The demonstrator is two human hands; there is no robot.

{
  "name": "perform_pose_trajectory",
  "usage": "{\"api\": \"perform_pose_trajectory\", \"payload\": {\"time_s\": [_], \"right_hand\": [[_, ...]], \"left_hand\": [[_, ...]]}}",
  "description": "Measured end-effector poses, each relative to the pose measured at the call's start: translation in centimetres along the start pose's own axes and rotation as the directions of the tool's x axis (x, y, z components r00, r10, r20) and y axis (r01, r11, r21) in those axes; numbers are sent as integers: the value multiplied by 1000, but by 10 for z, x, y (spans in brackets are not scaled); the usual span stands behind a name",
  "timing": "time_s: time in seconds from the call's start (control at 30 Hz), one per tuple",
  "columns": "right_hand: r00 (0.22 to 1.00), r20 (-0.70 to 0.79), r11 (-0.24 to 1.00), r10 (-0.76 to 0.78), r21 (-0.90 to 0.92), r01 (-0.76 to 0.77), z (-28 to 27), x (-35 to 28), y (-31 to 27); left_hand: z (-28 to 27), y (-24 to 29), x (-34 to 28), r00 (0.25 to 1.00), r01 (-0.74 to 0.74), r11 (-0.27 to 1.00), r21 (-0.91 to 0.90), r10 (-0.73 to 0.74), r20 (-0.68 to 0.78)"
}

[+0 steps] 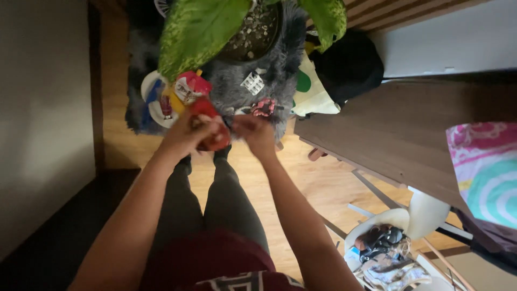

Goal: The person organizes various small items, including hair accessories, a brush, and a yellow case, into a white bowl. They move around a cluttered room, picking up items from a desk and a chair, and placing them into the bowl before setting it down on a rug.

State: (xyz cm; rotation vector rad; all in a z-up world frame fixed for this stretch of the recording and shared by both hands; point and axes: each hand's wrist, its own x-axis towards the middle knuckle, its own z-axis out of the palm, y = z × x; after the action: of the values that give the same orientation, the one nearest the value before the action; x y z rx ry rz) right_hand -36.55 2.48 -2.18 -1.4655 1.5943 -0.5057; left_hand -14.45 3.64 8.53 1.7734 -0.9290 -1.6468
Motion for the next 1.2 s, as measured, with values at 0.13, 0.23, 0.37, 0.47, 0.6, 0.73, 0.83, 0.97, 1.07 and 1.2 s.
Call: {"api": "perform_pose_trajectory", "payload": {"time_s": [0.13, 0.23, 0.37, 0.47, 0.6, 0.73, 0.83, 0.97, 1.07, 1.2], "right_hand": [[995, 95, 992, -25, 125, 13, 18, -51, -11], [981, 170, 749, 91, 637, -180, 14, -68, -6], [975, 148, 738, 167, 637, -223, 5, -74, 13], [972, 145, 799, 187, 553, -236, 18, -78, 13], [962, 236, 771, 137, 585, -253, 49, -86, 13], [948, 227, 588, 222, 745, -316, 11, -89, 0], [943, 78, 652, 324, 704, -282, -16, -77, 19], [914, -132, 792, 383, 557, -251, -11, -38, 78], [894, -437, 993, 102, -13, -119, 3, -5, 101], [926, -316, 670, -208, -736, -101, 18, 19, 116]], "left_hand": [[-2, -37, 6, 978, -110, 981, 163, 77, 196], [-23, -80, 3, 978, -170, 961, 220, 137, 157], [-68, -94, 8, 982, -173, 936, 307, 142, 120], [-62, -69, -6, 976, -169, 957, 235, 130, 174], [-24, -34, -20, 927, -141, 950, 277, 28, 375], [-17, -61, -3, 943, -144, 675, 723, -128, 307], [-33, -117, 24, 966, -43, 689, 723, -155, 205], [-23, -119, 23, 976, 5, 742, 670, -148, 158], [-11, -101, 14, 975, 53, 773, 632, -176, 133], [-2, -98, 10, 979, 113, 823, 557, -188, 79]]}}
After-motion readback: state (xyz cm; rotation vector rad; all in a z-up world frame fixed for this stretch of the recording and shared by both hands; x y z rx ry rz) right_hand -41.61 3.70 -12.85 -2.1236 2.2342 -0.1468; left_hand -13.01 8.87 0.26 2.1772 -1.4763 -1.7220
